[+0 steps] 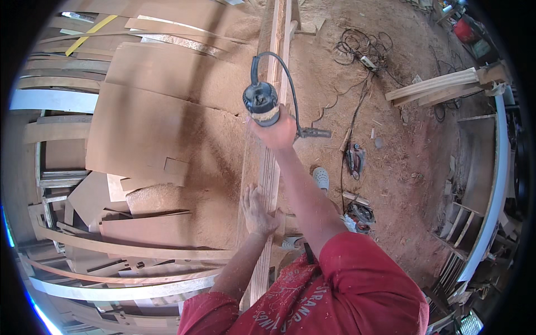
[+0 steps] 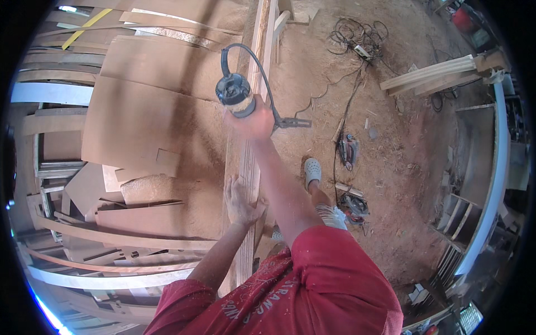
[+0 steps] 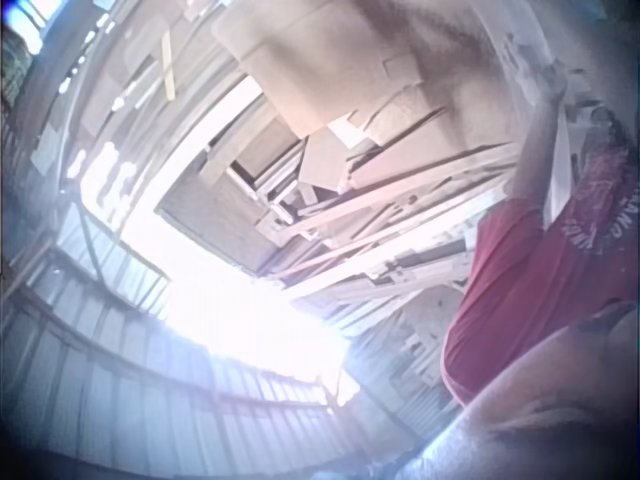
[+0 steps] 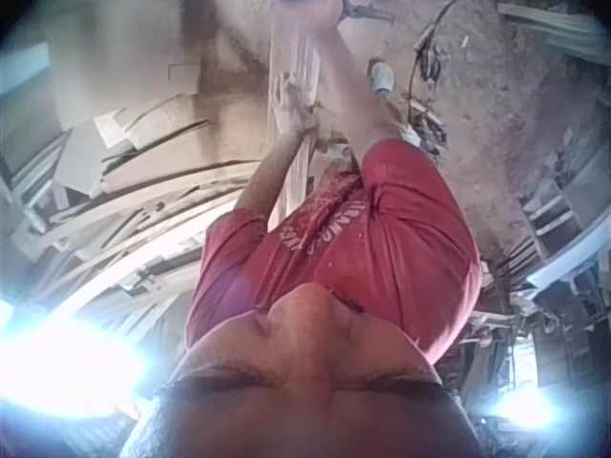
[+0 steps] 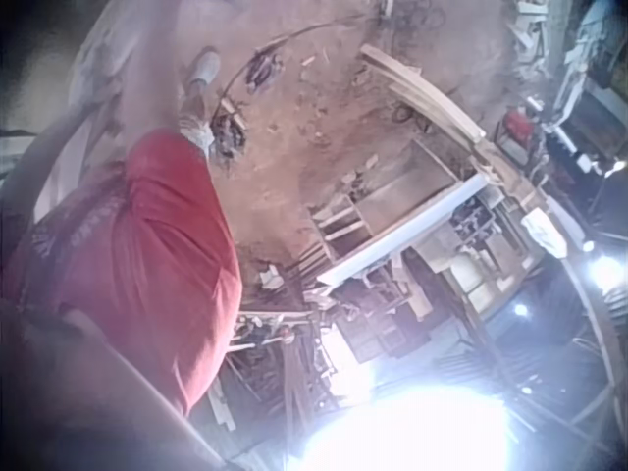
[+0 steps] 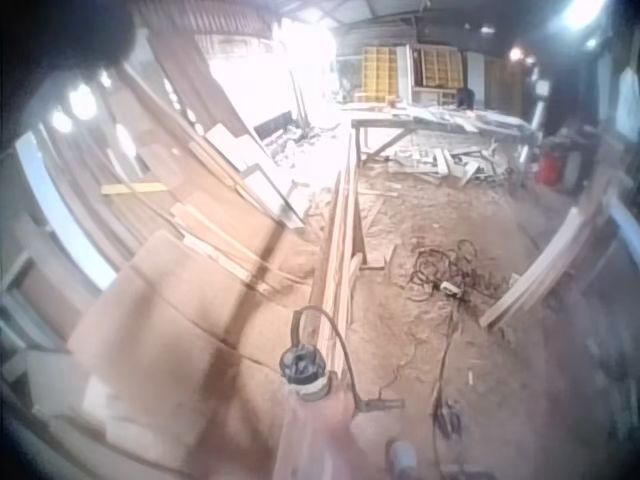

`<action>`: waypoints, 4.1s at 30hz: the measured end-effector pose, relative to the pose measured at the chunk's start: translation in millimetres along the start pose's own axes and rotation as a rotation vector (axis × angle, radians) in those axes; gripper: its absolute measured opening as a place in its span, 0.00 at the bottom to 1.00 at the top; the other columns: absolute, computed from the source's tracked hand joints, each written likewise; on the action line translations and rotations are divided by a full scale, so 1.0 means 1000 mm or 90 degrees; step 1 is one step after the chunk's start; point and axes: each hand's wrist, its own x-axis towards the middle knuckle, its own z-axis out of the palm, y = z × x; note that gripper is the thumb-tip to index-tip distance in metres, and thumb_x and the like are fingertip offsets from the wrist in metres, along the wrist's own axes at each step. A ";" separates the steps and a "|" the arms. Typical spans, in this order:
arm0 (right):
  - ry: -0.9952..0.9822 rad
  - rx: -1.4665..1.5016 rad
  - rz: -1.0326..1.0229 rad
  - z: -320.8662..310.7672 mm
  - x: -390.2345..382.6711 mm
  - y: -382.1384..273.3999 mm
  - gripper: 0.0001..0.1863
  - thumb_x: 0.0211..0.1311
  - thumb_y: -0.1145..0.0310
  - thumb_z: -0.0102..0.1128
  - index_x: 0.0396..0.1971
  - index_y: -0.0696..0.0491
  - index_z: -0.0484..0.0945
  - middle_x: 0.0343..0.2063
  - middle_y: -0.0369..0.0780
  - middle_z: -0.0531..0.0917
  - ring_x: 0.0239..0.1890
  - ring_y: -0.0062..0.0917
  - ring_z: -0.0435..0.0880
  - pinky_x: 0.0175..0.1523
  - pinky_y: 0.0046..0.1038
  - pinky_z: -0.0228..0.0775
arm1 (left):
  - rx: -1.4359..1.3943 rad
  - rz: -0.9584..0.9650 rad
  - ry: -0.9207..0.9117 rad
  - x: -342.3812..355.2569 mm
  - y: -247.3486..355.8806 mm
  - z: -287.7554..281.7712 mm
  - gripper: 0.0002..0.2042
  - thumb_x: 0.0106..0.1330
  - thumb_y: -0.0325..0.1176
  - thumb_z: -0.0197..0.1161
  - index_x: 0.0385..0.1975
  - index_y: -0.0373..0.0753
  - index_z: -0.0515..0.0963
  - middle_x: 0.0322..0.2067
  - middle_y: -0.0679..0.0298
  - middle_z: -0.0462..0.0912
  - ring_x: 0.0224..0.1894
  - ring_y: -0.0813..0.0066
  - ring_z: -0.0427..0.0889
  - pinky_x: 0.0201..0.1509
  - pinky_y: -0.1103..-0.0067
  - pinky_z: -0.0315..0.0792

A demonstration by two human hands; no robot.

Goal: The person uses a handheld router to shape the edges of several long wooden planks. They guide the router along the length of each plank and then use a screwdriver to make a small adjustment to the tool.

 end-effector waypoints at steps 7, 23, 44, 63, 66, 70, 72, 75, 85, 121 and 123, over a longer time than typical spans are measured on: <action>0.029 0.002 -0.055 0.015 0.060 0.001 0.36 0.41 0.41 0.88 0.35 0.59 0.85 0.32 0.54 0.92 0.39 0.52 0.95 0.45 0.46 0.87 | 0.004 -0.030 -0.014 0.003 0.004 -0.006 0.51 0.55 0.46 0.76 0.77 0.26 0.61 0.78 0.34 0.63 0.84 0.33 0.56 0.89 0.46 0.48; -0.006 -0.017 -0.020 0.029 0.122 0.004 0.39 0.43 0.41 0.89 0.45 0.59 0.88 0.39 0.51 0.94 0.43 0.45 0.96 0.52 0.43 0.87 | 0.023 -0.016 -0.006 0.006 0.004 -0.006 0.52 0.51 0.44 0.77 0.76 0.26 0.62 0.76 0.34 0.66 0.81 0.31 0.60 0.86 0.46 0.53; 0.014 0.037 -0.081 0.003 0.006 0.010 0.32 0.42 0.49 0.89 0.39 0.56 0.85 0.31 0.49 0.93 0.36 0.45 0.96 0.43 0.42 0.88 | -0.004 0.001 0.013 0.001 0.001 -0.001 0.47 0.50 0.42 0.76 0.72 0.29 0.66 0.76 0.34 0.66 0.82 0.29 0.59 0.86 0.44 0.53; 0.045 0.017 -0.094 0.037 0.123 0.020 0.39 0.40 0.37 0.86 0.42 0.54 0.87 0.33 0.52 0.93 0.40 0.51 0.95 0.47 0.47 0.88 | -0.035 0.006 0.040 0.005 0.001 0.001 0.50 0.50 0.45 0.74 0.74 0.26 0.64 0.74 0.34 0.68 0.81 0.29 0.60 0.86 0.43 0.52; 0.044 -0.001 -0.105 0.041 0.133 0.013 0.37 0.41 0.42 0.89 0.41 0.58 0.89 0.34 0.52 0.93 0.40 0.46 0.96 0.47 0.44 0.88 | -0.008 -0.011 0.024 0.003 -0.003 0.000 0.51 0.49 0.43 0.74 0.76 0.27 0.63 0.75 0.34 0.68 0.81 0.29 0.60 0.86 0.43 0.52; 0.014 -0.002 -0.056 0.036 0.137 0.011 0.38 0.42 0.42 0.89 0.43 0.59 0.89 0.38 0.51 0.94 0.44 0.44 0.96 0.51 0.42 0.87 | -0.016 -0.011 0.026 0.005 0.001 0.000 0.50 0.49 0.42 0.74 0.75 0.27 0.63 0.75 0.34 0.68 0.81 0.30 0.60 0.87 0.44 0.52; -0.004 -0.004 -0.037 0.033 0.128 0.007 0.39 0.42 0.42 0.89 0.44 0.59 0.89 0.40 0.51 0.94 0.45 0.43 0.96 0.53 0.42 0.87 | -0.003 -0.003 0.026 0.003 -0.004 0.004 0.49 0.50 0.43 0.74 0.74 0.27 0.64 0.75 0.34 0.67 0.81 0.30 0.60 0.87 0.44 0.51; -0.047 0.010 0.062 0.018 0.087 -0.004 0.39 0.43 0.42 0.89 0.46 0.60 0.88 0.41 0.49 0.95 0.46 0.40 0.97 0.54 0.40 0.86 | 0.005 -0.020 -0.003 0.007 0.004 -0.003 0.48 0.50 0.43 0.75 0.73 0.27 0.65 0.76 0.34 0.66 0.81 0.30 0.59 0.87 0.44 0.51; -0.029 0.014 0.026 0.003 -0.003 0.003 0.35 0.40 0.47 0.87 0.45 0.55 0.86 0.32 0.49 0.93 0.38 0.46 0.96 0.45 0.43 0.89 | -0.005 0.047 0.076 0.003 -0.009 0.011 0.44 0.50 0.42 0.75 0.70 0.31 0.69 0.70 0.30 0.71 0.74 0.25 0.67 0.80 0.43 0.61; -0.009 0.037 -0.026 0.040 0.152 0.009 0.41 0.41 0.41 0.87 0.52 0.55 0.88 0.40 0.51 0.94 0.46 0.46 0.95 0.52 0.44 0.87 | -0.044 0.047 0.089 0.004 -0.010 0.017 0.48 0.54 0.44 0.76 0.73 0.24 0.63 0.72 0.27 0.68 0.77 0.24 0.63 0.84 0.43 0.57; -0.023 0.005 0.021 0.032 0.119 0.004 0.40 0.42 0.42 0.87 0.51 0.55 0.88 0.39 0.51 0.94 0.45 0.46 0.96 0.52 0.43 0.87 | 0.005 -0.015 -0.003 0.004 -0.004 0.004 0.50 0.51 0.44 0.75 0.73 0.24 0.64 0.75 0.30 0.67 0.80 0.27 0.61 0.86 0.42 0.52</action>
